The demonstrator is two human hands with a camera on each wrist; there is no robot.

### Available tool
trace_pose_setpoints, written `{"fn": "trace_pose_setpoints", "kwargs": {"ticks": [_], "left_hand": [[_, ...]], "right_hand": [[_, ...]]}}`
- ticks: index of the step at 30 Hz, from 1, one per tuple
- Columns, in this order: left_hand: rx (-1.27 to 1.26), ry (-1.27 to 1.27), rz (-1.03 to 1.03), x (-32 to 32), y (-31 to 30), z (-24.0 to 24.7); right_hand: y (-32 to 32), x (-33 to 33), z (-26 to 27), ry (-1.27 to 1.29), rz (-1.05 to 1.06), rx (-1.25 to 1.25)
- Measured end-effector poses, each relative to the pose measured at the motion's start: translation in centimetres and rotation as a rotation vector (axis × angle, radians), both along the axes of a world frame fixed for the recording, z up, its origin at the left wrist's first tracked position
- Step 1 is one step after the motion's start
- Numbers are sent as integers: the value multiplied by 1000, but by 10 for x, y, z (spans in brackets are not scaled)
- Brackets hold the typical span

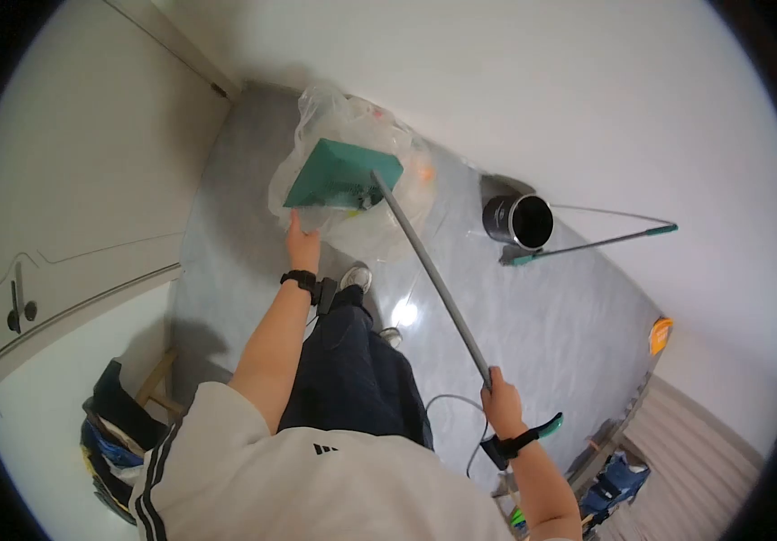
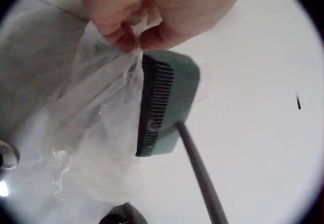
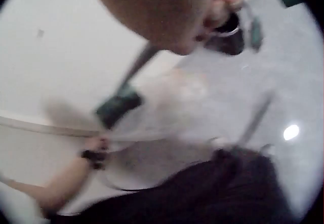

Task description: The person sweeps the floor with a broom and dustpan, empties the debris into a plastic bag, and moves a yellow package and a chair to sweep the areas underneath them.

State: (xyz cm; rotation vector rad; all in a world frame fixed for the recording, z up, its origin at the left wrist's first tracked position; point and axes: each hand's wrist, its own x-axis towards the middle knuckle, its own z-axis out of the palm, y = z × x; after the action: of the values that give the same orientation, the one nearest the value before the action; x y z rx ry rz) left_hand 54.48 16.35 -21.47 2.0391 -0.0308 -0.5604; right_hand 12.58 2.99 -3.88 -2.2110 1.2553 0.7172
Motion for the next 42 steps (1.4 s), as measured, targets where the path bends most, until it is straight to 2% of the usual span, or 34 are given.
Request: {"fn": "trace_pose_setpoints", "kwargs": {"ticks": [1,2,4,6,9,11,13,14,15,16,17,18,21,23,24,26,28,31,32,34,36,38,39,42], "left_hand": [[0,-1,-4,1,2,-14],[-12,-12,27,2,5,-34],[-24,-20,55,3,0,-24],[48,-79,-49,4,-6,-9],[-89,28,39,2,-1,-27],[-41,-21,13,13,-8,-34],[7,-70,-12,16,-10,-28],[-23,38,13,14,-7,-19],[-50,147,39,13,-4,-15],[-46,148,35,15,-6,-15],[-67,57,54,19,-10,-16],[-87,-35,72,22,-14,-17],[-100,-65,78,32,2,-51],[-133,-42,109,35,-4,-46],[-168,-20,143,36,-6,-41],[-144,8,142,34,-10,-25],[-125,30,154,32,-15,-19],[-99,37,153,31,-19,-10],[-69,95,126,31,-19,-6],[-40,152,103,26,-19,-3],[-39,-26,77,21,-20,-5],[-102,-12,90,27,-14,-21],[-166,6,94,30,-13,-27],[-205,16,158,25,-10,-28]], "right_hand": [[-3,14,9,-48,13,-1],[-2,-14,-15,28,18,-70],[5,-23,-17,107,-6,-45],[0,-7,-5,56,-14,-52],[10,6,13,4,-26,-53],[13,18,22,-59,-64,-28],[4,-2,-2,-2,-55,-54],[9,-21,-14,32,-39,-81],[8,-9,-5,33,-42,-78],[5,21,15,-35,-62,-56],[3,36,27,-104,-81,-34],[-2,23,10,-41,-88,-8],[8,7,-3,-89,-76,6],[-4,32,11,-346,-187,361],[-3,40,26,-346,-191,363],[0,53,55,-98,-727,761],[-1,49,63,-119,-756,794],[6,41,69,-102,-568,541],[10,32,67,-103,-565,542],[17,10,52,-322,-282,157],[14,-1,28,-238,-299,111],[5,4,12,-140,-129,-95],[-2,37,34,-149,-164,-32],[0,19,21,-57,-80,-132]]}}
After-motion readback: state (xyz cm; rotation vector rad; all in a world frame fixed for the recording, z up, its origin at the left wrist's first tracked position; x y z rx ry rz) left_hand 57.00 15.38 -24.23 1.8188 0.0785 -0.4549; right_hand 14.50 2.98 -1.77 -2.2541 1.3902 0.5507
